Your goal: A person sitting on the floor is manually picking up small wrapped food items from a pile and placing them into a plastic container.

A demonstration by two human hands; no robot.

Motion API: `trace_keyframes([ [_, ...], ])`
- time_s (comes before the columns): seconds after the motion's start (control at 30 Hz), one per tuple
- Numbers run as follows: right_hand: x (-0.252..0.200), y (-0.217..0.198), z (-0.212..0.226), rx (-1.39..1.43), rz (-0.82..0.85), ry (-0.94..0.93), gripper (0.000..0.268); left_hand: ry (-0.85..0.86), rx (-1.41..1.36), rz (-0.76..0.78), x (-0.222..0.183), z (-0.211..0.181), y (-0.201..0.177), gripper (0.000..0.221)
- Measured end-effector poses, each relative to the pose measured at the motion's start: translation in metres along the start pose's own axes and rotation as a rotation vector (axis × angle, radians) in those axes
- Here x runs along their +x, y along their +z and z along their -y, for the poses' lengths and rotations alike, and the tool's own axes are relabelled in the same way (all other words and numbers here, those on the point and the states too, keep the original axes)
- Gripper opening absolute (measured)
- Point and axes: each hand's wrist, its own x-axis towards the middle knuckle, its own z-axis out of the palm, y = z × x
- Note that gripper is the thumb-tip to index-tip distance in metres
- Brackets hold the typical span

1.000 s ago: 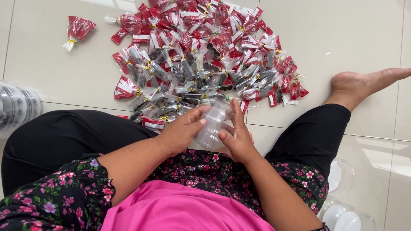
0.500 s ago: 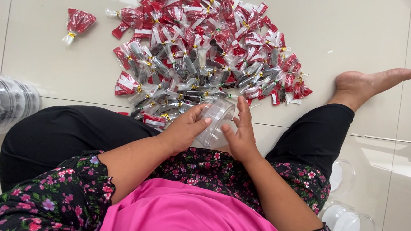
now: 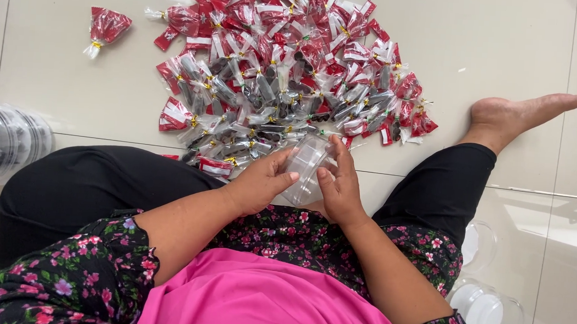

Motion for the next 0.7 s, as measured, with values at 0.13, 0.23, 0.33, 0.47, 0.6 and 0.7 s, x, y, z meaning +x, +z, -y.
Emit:
trace_keyframes([
  [0.13, 0.001, -0.002, 0.005, -0.07, 0.016, -0.1, 0.088, -0.021, -0.032, 0.018, 0.002, 0.009, 0.002, 0.063],
  [0.23, 0.002, -0.002, 0.006, -0.183, 0.052, -0.247, 0.111, -0.027, -0.011, 0.048, 0.002, 0.014, 0.004, 0.076],
  [0.33, 0.001, 0.001, 0.012, -0.186, 0.065, -0.251, 0.113, -0.077, 0.003, 0.024, 0.001, 0.014, 0.001, 0.072],
  [0.47, 0.001, 0.002, 0.029, -0.315, 0.122, -0.422, 0.112, -0.25, -0.125, -0.08, 0.001, 0.006, 0.002, 0.054],
  [0.6, -0.003, 0.003, 0.035, -0.438, 0.239, -0.555, 0.097, -0.367, -0.199, -0.146, 0.003, -0.001, 0.004, 0.048],
  [0.7, -0.003, 0.004, 0.041, -0.414, 0.296, -0.571, 0.091, -0.387, -0.236, -0.194, 0.003, -0.015, 0.008, 0.041],
])
